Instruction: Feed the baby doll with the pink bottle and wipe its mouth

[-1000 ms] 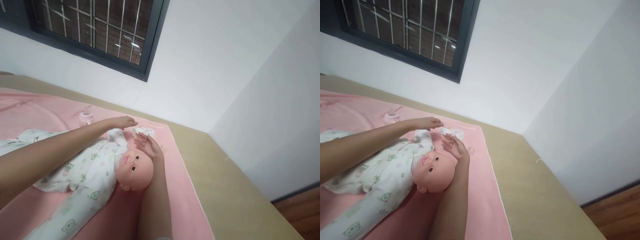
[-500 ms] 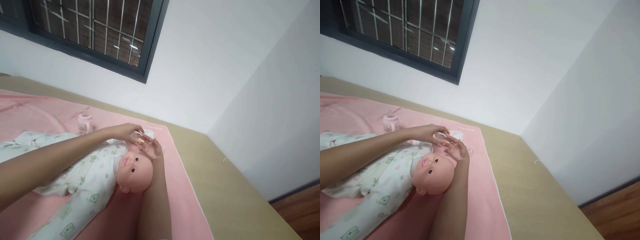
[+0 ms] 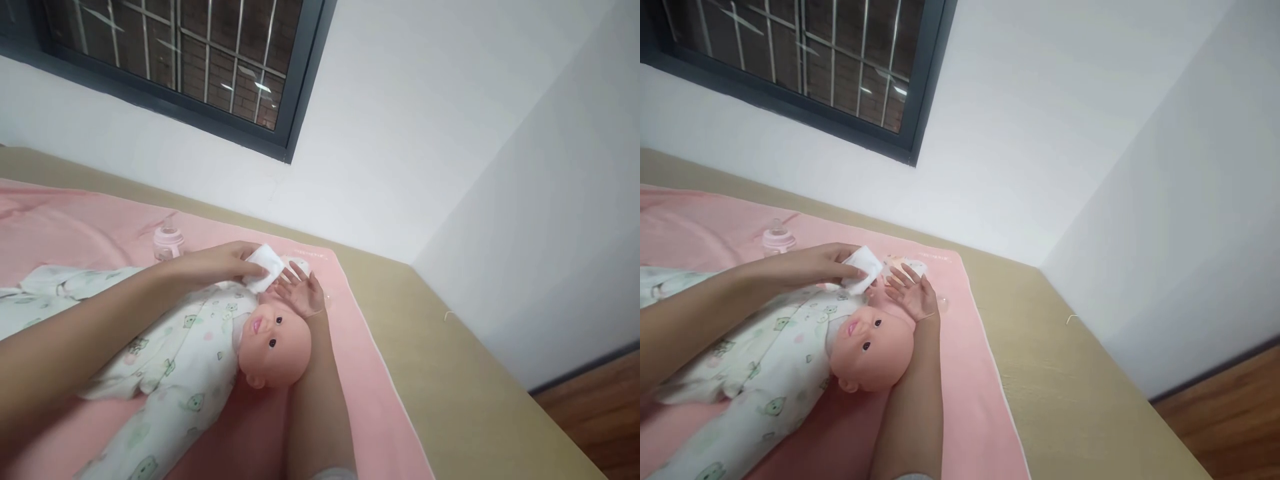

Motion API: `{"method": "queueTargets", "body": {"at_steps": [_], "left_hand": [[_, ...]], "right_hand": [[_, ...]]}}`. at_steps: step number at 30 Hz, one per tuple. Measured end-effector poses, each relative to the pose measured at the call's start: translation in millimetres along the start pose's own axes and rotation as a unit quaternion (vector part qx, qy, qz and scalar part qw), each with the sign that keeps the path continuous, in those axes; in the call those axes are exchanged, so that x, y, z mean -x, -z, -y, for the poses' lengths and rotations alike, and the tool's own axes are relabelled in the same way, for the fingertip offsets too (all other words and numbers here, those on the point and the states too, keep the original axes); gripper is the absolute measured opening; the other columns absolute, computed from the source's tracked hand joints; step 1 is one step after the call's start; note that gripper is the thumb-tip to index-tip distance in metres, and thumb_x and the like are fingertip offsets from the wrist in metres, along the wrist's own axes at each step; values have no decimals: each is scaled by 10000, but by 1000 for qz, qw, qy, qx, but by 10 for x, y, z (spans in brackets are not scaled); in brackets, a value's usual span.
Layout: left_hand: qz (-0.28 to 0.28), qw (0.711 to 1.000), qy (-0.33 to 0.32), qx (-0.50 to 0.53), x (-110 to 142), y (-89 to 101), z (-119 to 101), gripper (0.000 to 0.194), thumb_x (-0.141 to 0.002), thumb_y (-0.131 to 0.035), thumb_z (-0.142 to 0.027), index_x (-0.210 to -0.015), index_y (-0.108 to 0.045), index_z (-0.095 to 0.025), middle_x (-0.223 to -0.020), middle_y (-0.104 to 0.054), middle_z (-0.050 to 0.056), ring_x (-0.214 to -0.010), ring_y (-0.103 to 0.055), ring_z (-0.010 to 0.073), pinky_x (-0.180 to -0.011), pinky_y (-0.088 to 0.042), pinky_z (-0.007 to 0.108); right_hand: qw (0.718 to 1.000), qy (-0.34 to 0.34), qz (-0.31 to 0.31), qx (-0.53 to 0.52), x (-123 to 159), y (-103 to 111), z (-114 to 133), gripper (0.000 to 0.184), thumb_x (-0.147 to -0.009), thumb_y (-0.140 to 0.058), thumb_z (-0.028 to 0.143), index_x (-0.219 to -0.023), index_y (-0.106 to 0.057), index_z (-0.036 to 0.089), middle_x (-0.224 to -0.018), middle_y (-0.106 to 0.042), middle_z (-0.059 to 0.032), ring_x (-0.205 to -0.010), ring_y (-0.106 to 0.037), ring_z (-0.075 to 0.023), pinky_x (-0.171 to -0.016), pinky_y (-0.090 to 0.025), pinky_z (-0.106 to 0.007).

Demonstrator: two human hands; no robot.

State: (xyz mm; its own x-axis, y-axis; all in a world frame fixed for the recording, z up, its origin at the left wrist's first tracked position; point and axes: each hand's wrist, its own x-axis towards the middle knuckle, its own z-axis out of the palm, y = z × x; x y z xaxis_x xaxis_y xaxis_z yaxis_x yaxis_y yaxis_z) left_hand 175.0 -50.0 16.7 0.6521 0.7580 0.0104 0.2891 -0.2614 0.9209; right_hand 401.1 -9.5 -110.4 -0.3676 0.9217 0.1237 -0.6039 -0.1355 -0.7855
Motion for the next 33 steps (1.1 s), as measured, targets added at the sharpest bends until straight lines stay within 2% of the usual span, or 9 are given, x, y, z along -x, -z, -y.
{"method": "queueTargets", "body": {"at_steps": [3, 5, 9, 11, 14, 18, 23, 33], "left_hand": [[34, 995, 20, 92, 135, -70, 10, 302, -667, -622, -348, -911, -517, -205, -777, -612, 7, -737, -612, 200, -643, -481, 274], [40, 995, 32, 86, 206, -101, 36, 326, -678, -610, -376, -945, -520, -211, -786, -614, 12, -747, -619, 213, -641, -490, 278], [13, 996, 31, -80, 310, -93, 110, 372, -751, -601, -496, -998, -582, -218, -962, -653, 29, -901, -610, 243, -718, -485, 263], [33, 988, 8, -148, 346, -71, 131, 348, -777, -597, -497, -1001, -614, -231, -997, -660, 16, -906, -613, 238, -740, -477, 254], [77, 982, -22, -173, 373, -51, 124, 235, -800, -574, -433, -911, -639, -237, -919, -676, -6, -796, -632, 216, -683, -470, 244], [70, 978, -27, -196, 362, -69, 98, 147, -786, -557, -360, -768, -616, -226, -776, -665, -21, -679, -619, 188, -596, -437, 229], [82, 972, -2, -218, 355, -113, 90, 168, -783, -519, -353, -718, -594, -216, -638, -625, -13, -599, -581, 183, -533, -395, 238], [66, 956, 6, -287, 412, -217, 12, 157, -755, -503, -272, -622, -496, -188, -599, -551, -21, -563, -490, 151, -493, -296, 243]], "right_hand": [[999, -53, -3, 8, -18, -42, -45, 410, -856, -459, 492, -1143, -577, 224, -1170, -641, -90, -1011, -620, -208, -962, -456, -444], [995, -98, 3, 28, -26, -79, -58, 402, -874, -445, 464, -1166, -568, 216, -1135, -658, -87, -979, -631, -205, -942, -472, -433], [989, -138, 17, 47, -38, -128, -61, 391, -886, -450, 411, -1200, -558, 206, -1111, -669, -78, -974, -636, -195, -907, -493, -395], [989, -138, 22, 45, -46, -136, -64, 395, -879, -465, 400, -1212, -556, 208, -1123, -664, -79, -987, -633, -190, -893, -500, -375], [986, -152, 25, 58, -62, -143, -75, 413, -860, -504, 394, -1223, -553, 205, -1143, -655, -89, -1023, -624, -188, -913, -489, -360], [984, -158, 35, 79, -92, -140, -80, 418, -856, -522, 375, -1236, -553, 205, -1165, -650, -85, -1030, -625, -184, -918, -486, -350], [980, -168, 38, 103, -128, -114, -60, 412, -895, -459, 371, -1259, -536, 195, -1209, -631, -91, -1043, -622, -182, -936, -475, -359], [977, -168, 32, 128, -136, -123, -58, 408, -885, -476, 392, -1244, -535, 206, -1196, -637, -104, -1039, -622, -191, -984, -441, -400]]}}
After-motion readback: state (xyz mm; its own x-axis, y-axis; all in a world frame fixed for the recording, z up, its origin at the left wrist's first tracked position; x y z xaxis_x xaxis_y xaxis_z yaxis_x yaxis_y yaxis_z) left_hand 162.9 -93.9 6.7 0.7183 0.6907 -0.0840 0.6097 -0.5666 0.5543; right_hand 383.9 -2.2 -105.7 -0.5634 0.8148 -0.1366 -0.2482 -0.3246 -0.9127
